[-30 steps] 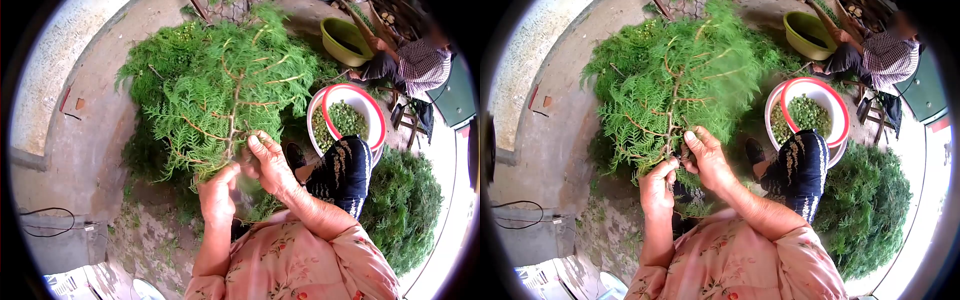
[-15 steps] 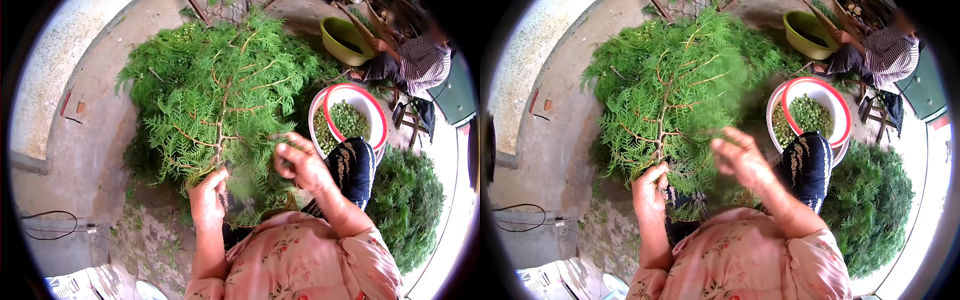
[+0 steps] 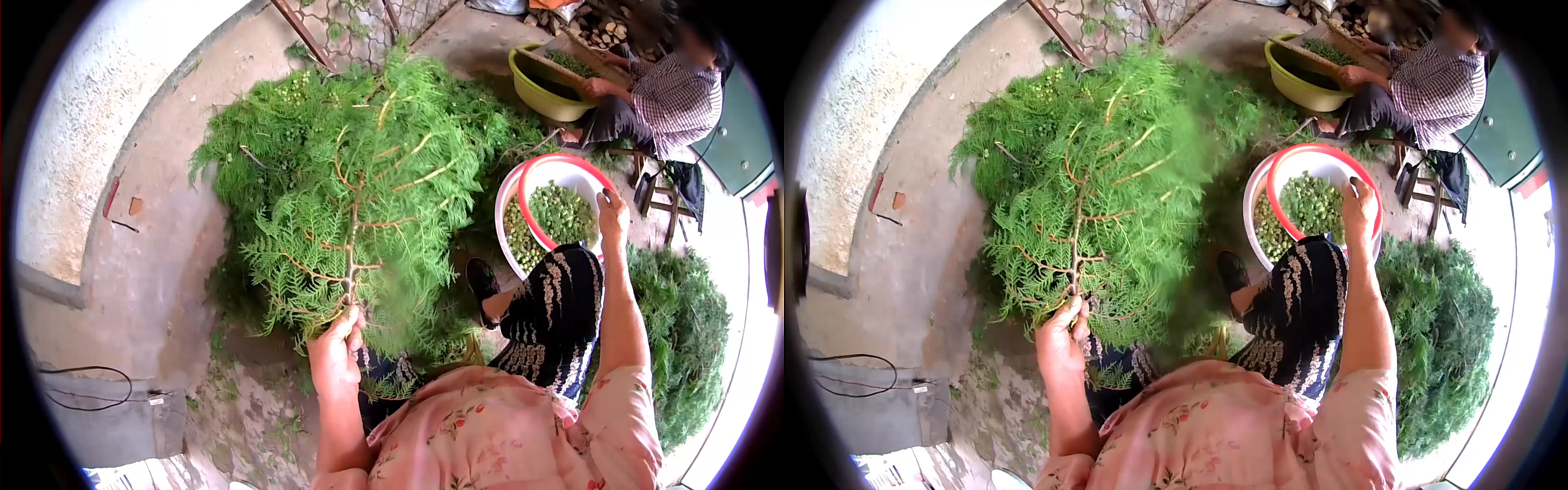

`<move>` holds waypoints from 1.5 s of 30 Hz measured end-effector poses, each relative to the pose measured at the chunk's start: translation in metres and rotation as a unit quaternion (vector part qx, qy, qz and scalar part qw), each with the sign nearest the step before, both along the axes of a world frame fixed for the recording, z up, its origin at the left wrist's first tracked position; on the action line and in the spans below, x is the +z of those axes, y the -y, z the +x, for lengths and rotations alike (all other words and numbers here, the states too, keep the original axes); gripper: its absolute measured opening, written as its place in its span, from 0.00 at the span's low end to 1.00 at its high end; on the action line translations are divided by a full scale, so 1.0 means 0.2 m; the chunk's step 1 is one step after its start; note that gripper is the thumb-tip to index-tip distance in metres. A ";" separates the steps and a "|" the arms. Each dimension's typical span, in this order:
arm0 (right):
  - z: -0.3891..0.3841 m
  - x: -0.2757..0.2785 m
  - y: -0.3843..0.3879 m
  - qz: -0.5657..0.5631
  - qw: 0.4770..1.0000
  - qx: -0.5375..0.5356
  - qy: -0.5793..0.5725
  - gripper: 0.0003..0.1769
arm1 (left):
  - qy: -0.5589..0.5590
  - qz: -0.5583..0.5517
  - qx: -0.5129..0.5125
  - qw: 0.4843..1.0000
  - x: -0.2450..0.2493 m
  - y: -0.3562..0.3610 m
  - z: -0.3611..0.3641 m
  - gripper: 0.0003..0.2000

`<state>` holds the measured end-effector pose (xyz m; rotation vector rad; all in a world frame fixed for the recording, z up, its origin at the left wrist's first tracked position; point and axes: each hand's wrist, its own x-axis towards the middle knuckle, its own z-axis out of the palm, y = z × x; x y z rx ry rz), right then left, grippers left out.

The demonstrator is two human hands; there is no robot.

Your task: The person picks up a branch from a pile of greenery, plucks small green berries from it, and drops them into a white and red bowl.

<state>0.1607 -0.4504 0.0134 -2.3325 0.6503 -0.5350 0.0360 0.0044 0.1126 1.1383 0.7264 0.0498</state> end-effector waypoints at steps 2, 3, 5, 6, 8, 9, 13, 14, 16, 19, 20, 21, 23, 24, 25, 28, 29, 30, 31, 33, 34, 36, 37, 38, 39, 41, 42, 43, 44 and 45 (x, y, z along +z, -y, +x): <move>-0.01 0.01 -0.04 0.030 0.999 0.002 0.045 0.16 | 0.009 0.036 -0.022 0.999 0.01 0.03 0.00 0.06; -0.03 0.04 -0.10 0.045 0.997 0.001 0.068 0.14 | 0.035 0.055 -0.027 0.997 -0.02 0.03 0.00 0.06; -0.03 0.07 -0.21 0.142 0.982 0.028 0.124 0.11 | 0.070 0.080 -0.048 0.993 -0.03 0.06 0.00 0.05; -0.02 0.06 -0.26 0.155 0.971 0.057 0.170 0.09 | 0.068 0.085 -0.053 0.993 -0.03 0.07 0.00 0.05; -0.05 0.19 -0.44 0.236 0.952 0.106 0.165 0.08 | 0.062 0.096 -0.062 0.992 -0.02 0.08 0.00 0.04; -0.08 0.27 -0.55 0.268 0.934 0.141 0.188 0.07 | 0.060 0.115 -0.066 0.989 -0.01 0.09 0.00 0.04; -0.17 0.43 -0.84 0.225 0.921 0.255 0.192 0.06 | 0.049 0.162 -0.079 0.982 -0.01 0.08 -0.02 0.04; -0.18 0.45 -0.89 0.185 0.922 0.275 0.198 0.06 | 0.050 0.181 -0.077 0.979 0.00 0.08 -0.03 0.04; -0.21 0.50 -0.97 0.196 0.919 0.296 0.173 0.06 | 0.051 0.219 -0.073 0.972 0.01 0.08 -0.05 0.04; -0.20 0.44 -1.02 0.187 0.911 0.310 0.200 0.07 | 0.082 0.291 -0.072 0.951 -0.02 0.03 -0.09 0.05; -0.20 0.44 -1.03 0.176 0.912 0.308 0.208 0.06 | 0.086 0.338 -0.083 0.933 -0.05 0.00 -0.10 0.05; -0.21 0.45 -1.05 0.187 0.908 0.306 0.217 0.06 | 0.124 0.332 -0.060 0.933 -0.07 0.01 -0.10 0.06; -0.23 0.48 -1.08 0.188 0.898 0.312 0.248 0.07 | 0.091 0.238 -0.027 0.966 -0.03 0.01 -0.12 0.05; -0.24 0.51 -1.09 0.168 0.895 0.324 0.257 0.08 | 0.099 0.250 -0.030 0.963 0.00 0.01 -0.13 0.05; -0.25 0.53 -1.11 0.189 0.892 0.332 0.243 0.09 | 0.110 0.262 -0.035 0.958 -0.03 0.00 -0.13 0.05; -0.28 0.60 -1.19 0.162 0.885 0.327 0.288 0.09 | 0.141 0.258 -0.024 0.956 -0.04 -0.03 -0.14 0.04; -0.30 0.62 -1.20 0.143 0.885 0.324 0.303 0.08 | 0.154 0.226 -0.005 0.962 -0.01 0.00 -0.13 0.04; -0.32 0.66 -1.22 0.124 0.884 0.319 0.318 0.07 | 0.168 0.194 0.013 0.966 0.04 0.03 -0.13 0.04; -0.33 0.69 -1.24 0.104 0.883 0.315 0.333 0.07 | 0.191 0.195 0.012 0.962 0.03 0.02 -0.12 0.04; -0.33 0.73 -1.27 0.029 0.878 0.327 0.349 0.08 | 0.245 0.190 0.030 0.950 0.05 0.03 -0.10 0.05; -0.33 0.75 -1.29 0.000 0.877 0.332 0.348 0.08 | 0.306 0.170 0.036 0.936 0.02 0.03 -0.07 0.07; -0.29 0.77 -1.34 0.156 0.878 0.365 0.266 0.11 | 0.315 0.327 0.030 0.890 -0.05 0.03 -0.03 0.09; -0.28 0.78 -1.37 0.245 0.873 0.363 0.214 0.17 | 0.315 0.402 0.037 0.859 -0.08 0.03 -0.01 0.10; -0.25 0.79 -1.41 0.313 0.852 0.366 0.206 0.18 | 0.327 0.432 0.049 0.839 -0.09 0.05 0.00 0.11; -0.21 0.79 -1.44 0.380 0.826 0.367 0.197 0.20 | 0.337 0.444 0.047 0.829 -0.08 0.08 0.03 0.12; -0.13 0.75 -1.46 0.430 0.805 0.393 0.112 0.28 | 0.352 0.441 0.021 0.825 -0.03 0.13 0.07 0.14; -0.10 0.68 -1.45 0.534 0.729 0.416 0.103 0.30 | 0.318 0.609 -0.011 0.727 0.04 0.17 0.09 0.16; -0.09 0.61 -1.43 0.630 0.640 0.431 0.090 0.33 | 0.286 0.750 -0.012 0.596 0.12 0.22 0.10 0.17; -0.06 0.57 -1.42 0.698 0.571 0.426 0.073 0.33 | 0.295 0.798 0.001 0.526 0.17 0.26 0.12 0.19; -0.04 0.55 -1.40 0.763 0.497 0.410 0.053 0.34 | 0.293 0.810 0.015 0.507 0.14 0.28 0.16 0.19</move>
